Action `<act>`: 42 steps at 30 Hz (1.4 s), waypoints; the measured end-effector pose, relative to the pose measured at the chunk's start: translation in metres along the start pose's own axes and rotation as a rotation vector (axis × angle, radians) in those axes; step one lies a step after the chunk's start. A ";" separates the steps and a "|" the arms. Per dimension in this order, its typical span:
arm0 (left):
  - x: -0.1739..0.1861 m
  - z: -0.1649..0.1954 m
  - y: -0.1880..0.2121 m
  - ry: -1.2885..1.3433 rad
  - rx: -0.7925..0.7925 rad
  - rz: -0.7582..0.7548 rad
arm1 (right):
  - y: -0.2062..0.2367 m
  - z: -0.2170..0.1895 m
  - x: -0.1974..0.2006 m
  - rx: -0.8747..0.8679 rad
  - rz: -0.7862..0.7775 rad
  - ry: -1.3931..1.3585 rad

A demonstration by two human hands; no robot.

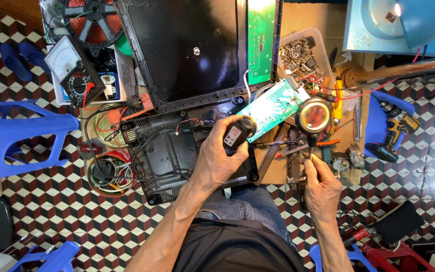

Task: The person works at a cluttered electronics repair bench, holding a small electronic component and a heat sink, then uses multimeter probes to test points on a green circuit board. They reposition the board, probe different areas, and finally adjust a multimeter on the bench.

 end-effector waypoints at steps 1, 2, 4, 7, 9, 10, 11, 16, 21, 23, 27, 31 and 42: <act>-0.001 -0.001 0.000 0.002 0.010 0.003 | -0.001 -0.004 -0.003 0.037 -0.008 0.008; -0.001 -0.002 0.001 0.004 0.019 0.005 | -0.002 -0.003 -0.004 0.010 -0.013 -0.053; 0.000 -0.006 0.000 -0.007 0.048 0.020 | -0.005 0.000 -0.003 -0.048 -0.021 -0.175; 0.004 -0.016 -0.006 -0.006 0.120 0.046 | -0.006 0.007 0.000 -0.214 -0.114 -0.488; 0.006 -0.024 -0.007 0.042 0.198 0.041 | -0.004 0.002 0.000 -0.226 -0.159 -0.557; 0.006 -0.026 -0.008 0.028 0.215 0.034 | -0.003 -0.001 -0.002 -0.230 -0.180 -0.594; 0.007 -0.027 -0.009 0.013 0.234 0.029 | -0.003 -0.002 -0.003 -0.242 -0.187 -0.568; 0.014 -0.014 -0.005 0.031 0.141 0.072 | 0.000 -0.004 -0.015 -0.214 -0.186 -0.189; 0.013 -0.007 -0.002 0.000 0.103 0.119 | -0.002 -0.017 -0.020 0.070 -0.051 -0.109; 0.010 -0.006 -0.002 -0.018 0.091 0.103 | -0.006 -0.009 -0.027 0.072 -0.038 -0.119; 0.004 -0.012 0.002 -0.028 0.120 0.077 | -0.009 0.010 -0.041 0.051 -0.081 -0.024; -0.001 -0.032 0.008 0.040 0.208 0.076 | -0.008 0.008 -0.056 0.120 -0.139 0.038; -0.005 -0.086 0.014 0.193 0.298 0.111 | -0.006 -0.004 -0.070 0.088 -0.167 0.043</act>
Point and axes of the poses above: each hand's wrist, its own y-axis away from the middle knuckle, its own x-axis out of the back of the hand, z = x × y, the point moved 10 cm from there along -y, towards the middle knuckle, and after that the axes turned 5 degrees about -x, right-handed, at the moved point
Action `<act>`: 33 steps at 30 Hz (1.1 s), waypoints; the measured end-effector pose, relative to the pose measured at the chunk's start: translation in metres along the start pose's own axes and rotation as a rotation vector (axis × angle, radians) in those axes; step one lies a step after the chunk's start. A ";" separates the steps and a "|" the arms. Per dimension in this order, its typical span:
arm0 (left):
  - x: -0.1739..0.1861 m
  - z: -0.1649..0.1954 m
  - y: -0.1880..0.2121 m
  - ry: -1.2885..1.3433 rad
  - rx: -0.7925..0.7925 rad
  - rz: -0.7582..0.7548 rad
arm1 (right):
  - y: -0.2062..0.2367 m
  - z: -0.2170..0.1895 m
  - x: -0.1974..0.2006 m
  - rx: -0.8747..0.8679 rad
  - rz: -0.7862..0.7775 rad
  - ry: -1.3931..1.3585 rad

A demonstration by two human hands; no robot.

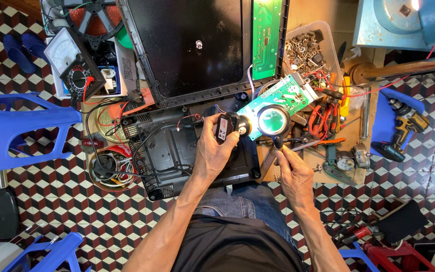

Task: The person works at a cluttered electronics repair bench, holding a small electronic component and a heat sink, then uses multimeter probes to test points on a green circuit board. They reposition the board, probe different areas, and finally adjust a multimeter on the bench.

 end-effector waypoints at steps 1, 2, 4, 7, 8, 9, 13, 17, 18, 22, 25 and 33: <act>0.000 -0.004 0.000 0.010 0.028 -0.006 | 0.000 -0.003 -0.001 0.009 -0.002 0.000; 0.000 -0.008 0.000 0.021 0.056 -0.013 | -0.001 -0.002 -0.002 -0.012 -0.012 -0.012; -0.001 -0.012 -0.001 0.066 0.090 -0.024 | 0.000 -0.001 -0.004 -0.057 -0.031 -0.035; -0.003 -0.016 -0.003 0.158 0.105 -0.024 | -0.001 -0.005 -0.004 -0.041 -0.036 -0.049; -0.004 -0.017 -0.004 0.182 0.109 -0.023 | -0.001 -0.003 -0.005 -0.065 -0.039 -0.068; -0.006 -0.019 -0.005 0.207 0.114 -0.021 | -0.001 -0.001 -0.005 -0.091 -0.043 -0.086; -0.010 -0.027 -0.005 0.255 0.133 -0.020 | 0.000 -0.007 -0.004 0.002 -0.033 -0.011; -0.012 -0.030 -0.005 0.284 0.138 -0.023 | 0.000 -0.006 -0.003 0.021 -0.013 -0.010; -0.012 -0.030 -0.006 0.292 0.138 -0.024 | 0.000 -0.007 -0.003 0.032 -0.009 -0.009; -0.014 -0.032 -0.006 0.299 0.145 -0.030 | 0.001 -0.007 -0.003 0.073 0.000 0.012; -0.017 -0.037 -0.003 0.289 0.162 -0.034 | 0.003 -0.004 -0.002 0.072 0.001 0.009; -0.021 -0.039 -0.003 0.275 0.168 -0.055 | 0.005 -0.003 -0.002 0.026 -0.010 -0.024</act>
Point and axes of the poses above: each hand's wrist, its own y-axis away from the middle knuckle, its own x-axis out of the back of the hand, z = x × y, the point moved 10 cm from there along -y, towards the middle knuckle, and after that the axes turned 5 degrees about -x, right-handed, at the moved point
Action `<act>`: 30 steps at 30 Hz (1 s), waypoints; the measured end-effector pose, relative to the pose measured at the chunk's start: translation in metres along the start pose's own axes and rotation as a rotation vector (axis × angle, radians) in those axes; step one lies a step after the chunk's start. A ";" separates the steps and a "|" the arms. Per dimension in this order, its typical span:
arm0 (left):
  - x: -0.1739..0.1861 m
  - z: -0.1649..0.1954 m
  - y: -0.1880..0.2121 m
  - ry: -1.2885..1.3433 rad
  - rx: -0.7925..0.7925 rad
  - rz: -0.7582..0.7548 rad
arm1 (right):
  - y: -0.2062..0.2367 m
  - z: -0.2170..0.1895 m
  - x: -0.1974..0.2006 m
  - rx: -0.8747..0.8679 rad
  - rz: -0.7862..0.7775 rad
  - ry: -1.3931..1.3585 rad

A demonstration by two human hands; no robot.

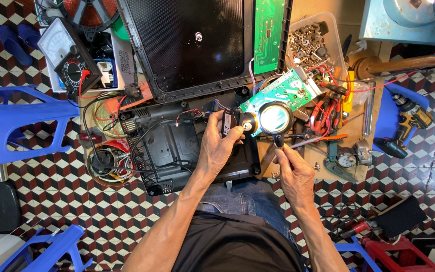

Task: The person works at a cluttered electronics repair bench, holding a small electronic component and a heat sink, then uses multimeter probes to test points on a green circuit board. They reposition the board, probe different areas, and finally adjust a multimeter on the bench.

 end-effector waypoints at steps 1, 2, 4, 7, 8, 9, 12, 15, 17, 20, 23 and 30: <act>0.000 0.000 0.000 -0.001 -0.001 0.000 | 0.000 0.002 0.000 -0.025 -0.005 -0.011; -0.001 -0.001 0.000 -0.001 0.001 0.001 | 0.001 0.002 0.000 -0.027 -0.005 -0.016; -0.001 -0.002 0.001 -0.001 0.004 0.001 | 0.001 0.002 0.000 -0.029 -0.002 -0.025; -0.001 -0.002 0.001 0.012 0.005 0.001 | 0.001 0.000 0.001 -0.001 -0.002 -0.010; -0.002 -0.002 0.001 0.022 0.000 -0.001 | 0.001 0.000 0.000 0.000 -0.004 -0.014; -0.002 -0.002 0.001 0.033 -0.004 -0.003 | 0.001 0.000 0.000 0.002 -0.007 -0.017; -0.001 -0.003 0.001 0.025 0.005 0.001 | 0.003 0.003 -0.002 -0.016 -0.011 -0.036; -0.002 -0.004 0.001 0.037 0.012 -0.002 | 0.003 0.005 -0.003 -0.024 -0.007 -0.043; -0.002 -0.004 0.000 0.024 0.015 -0.004 | 0.002 0.005 -0.002 -0.022 -0.004 -0.038; -0.002 -0.004 0.000 0.017 0.012 -0.003 | 0.002 0.006 -0.002 -0.022 -0.002 -0.034; -0.002 -0.004 0.000 0.014 0.010 -0.004 | 0.001 0.007 -0.002 -0.025 0.000 -0.044; -0.003 -0.005 0.000 0.004 0.013 -0.016 | 0.003 0.007 -0.002 -0.041 -0.007 -0.056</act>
Point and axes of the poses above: each hand's wrist, its own y-axis away from the middle knuckle, its own x-axis out of the back of the hand, z = x × y, the point moved 10 cm from there along -y, towards the middle knuckle, and after that the axes turned 5 degrees about -x, right-handed, at the moved point
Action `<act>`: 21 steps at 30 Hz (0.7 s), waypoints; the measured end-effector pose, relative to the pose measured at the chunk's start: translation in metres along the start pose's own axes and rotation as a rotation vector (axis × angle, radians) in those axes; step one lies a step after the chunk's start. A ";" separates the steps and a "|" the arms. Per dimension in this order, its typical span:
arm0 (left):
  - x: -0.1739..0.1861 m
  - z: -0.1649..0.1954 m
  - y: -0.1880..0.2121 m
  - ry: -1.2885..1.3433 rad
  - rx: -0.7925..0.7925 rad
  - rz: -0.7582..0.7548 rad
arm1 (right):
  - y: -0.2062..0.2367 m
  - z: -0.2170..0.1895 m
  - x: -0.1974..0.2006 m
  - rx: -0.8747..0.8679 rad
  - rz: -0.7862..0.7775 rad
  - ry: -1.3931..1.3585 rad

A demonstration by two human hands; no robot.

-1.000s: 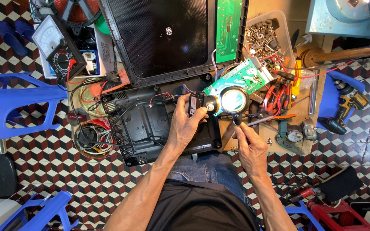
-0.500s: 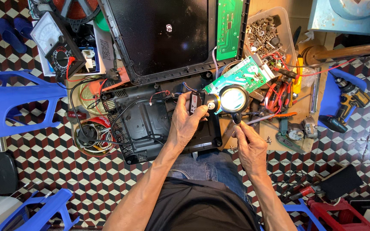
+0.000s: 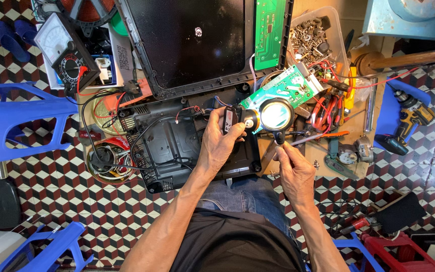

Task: The person works at a cluttered electronics repair bench, holding a small electronic component and a heat sink, then uses multimeter probes to test points on a green circuit board. They reposition the board, probe different areas, and finally adjust a multimeter on the bench.

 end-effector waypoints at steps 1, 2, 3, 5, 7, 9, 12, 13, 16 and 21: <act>0.000 0.000 0.000 0.000 -0.001 0.000 | 0.000 0.000 0.000 -0.002 -0.003 -0.003; 0.000 0.000 0.000 0.000 -0.001 -0.001 | 0.000 -0.001 0.000 -0.006 -0.005 -0.005; 0.000 0.000 0.000 0.001 -0.002 -0.001 | 0.000 -0.001 0.000 -0.009 -0.006 -0.007; 0.000 0.000 -0.001 0.002 0.001 0.002 | 0.000 -0.001 0.000 -0.018 -0.005 -0.013; 0.000 0.000 -0.001 0.005 0.000 0.004 | 0.000 -0.001 0.000 -0.028 0.001 -0.023; -0.001 0.000 -0.002 0.010 -0.005 0.004 | 0.000 0.000 0.001 -0.033 0.004 -0.033; 0.000 -0.001 -0.001 0.011 -0.009 0.002 | 0.001 0.001 -0.001 -0.034 0.004 -0.039; 0.000 -0.001 -0.001 0.012 -0.009 0.001 | 0.002 0.001 -0.001 -0.033 0.004 -0.039; 0.001 -0.002 0.000 0.013 -0.010 0.000 | 0.003 0.003 -0.002 -0.042 0.004 -0.049; 0.001 -0.002 0.000 0.005 -0.010 -0.001 | 0.003 0.002 -0.002 -0.031 0.006 -0.034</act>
Point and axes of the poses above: each hand's wrist, its own y-axis away from the middle knuckle, its own x-axis out of the back of the hand, z = x × y, the point moved 10 cm from there along -y, towards the middle knuckle, and after that the axes turned 5 degrees about -x, right-handed, at the moved point
